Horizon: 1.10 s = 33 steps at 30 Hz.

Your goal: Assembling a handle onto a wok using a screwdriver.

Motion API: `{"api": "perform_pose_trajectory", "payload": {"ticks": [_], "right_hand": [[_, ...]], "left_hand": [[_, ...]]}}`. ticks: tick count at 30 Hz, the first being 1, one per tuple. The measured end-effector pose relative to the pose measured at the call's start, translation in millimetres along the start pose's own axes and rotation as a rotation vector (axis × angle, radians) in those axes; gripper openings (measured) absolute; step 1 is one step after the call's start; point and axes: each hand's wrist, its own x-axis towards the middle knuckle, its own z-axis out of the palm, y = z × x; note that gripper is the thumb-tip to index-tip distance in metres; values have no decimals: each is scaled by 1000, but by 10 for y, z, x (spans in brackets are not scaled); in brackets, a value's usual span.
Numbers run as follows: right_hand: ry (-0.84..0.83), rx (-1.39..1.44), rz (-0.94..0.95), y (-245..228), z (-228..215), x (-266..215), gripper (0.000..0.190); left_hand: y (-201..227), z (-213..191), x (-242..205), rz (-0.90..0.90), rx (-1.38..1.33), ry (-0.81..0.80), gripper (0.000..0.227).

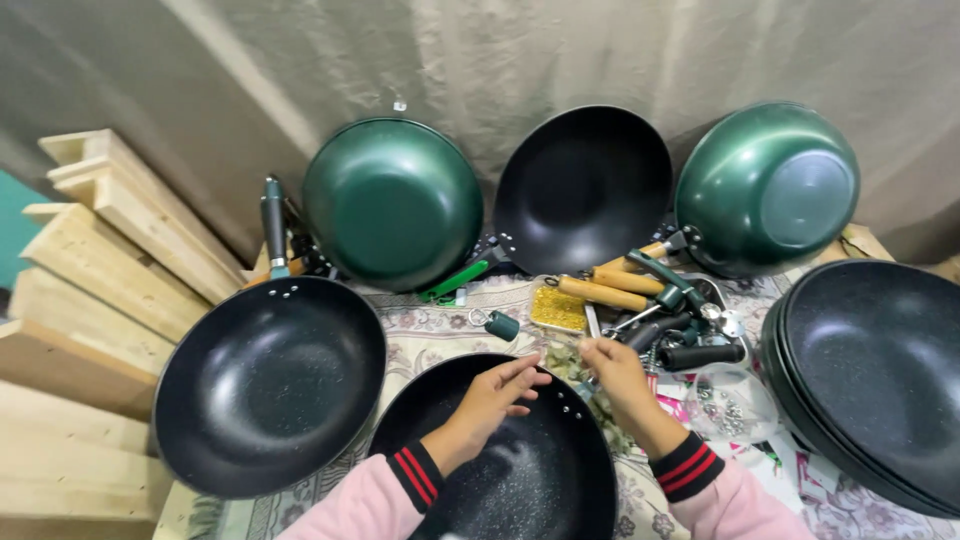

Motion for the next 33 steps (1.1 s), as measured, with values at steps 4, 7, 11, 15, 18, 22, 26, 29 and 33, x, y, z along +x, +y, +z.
{"api": "perform_pose_trajectory", "payload": {"ticks": [4, 7, 11, 15, 18, 22, 26, 29, 33], "right_hand": [[-124, 176, 118, -98, 269, -337, 21], [-180, 60, 172, -343, 336, -496, 11], [-415, 16, 74, -341, 392, -601, 7], [-590, 38, -26, -163, 460, -585, 8], [-654, -105, -71, -421, 405, -614, 6], [-555, -32, -49, -492, 227, -445, 13], [-255, 90, -17, -802, 81, -424, 22], [-209, 200, 10, -916, 44, -467, 36], [-424, 309, -46, -878, 100, -545, 50]], "left_hand": [[-48, -61, -11, 73, -133, 198, 43], [-18, -123, 50, 74, -196, 326, 43], [-32, -131, 91, 186, -175, 375, 33], [-129, -123, 166, 341, -160, 361, 21], [-138, -109, 142, 478, -4, 320, 20], [-183, -83, 104, 552, 76, 252, 16], [-222, -18, 83, 572, 210, 158, 13], [-312, 52, 81, 550, 241, 59, 10], [-332, 174, -3, 432, 222, -82, 15]]}}
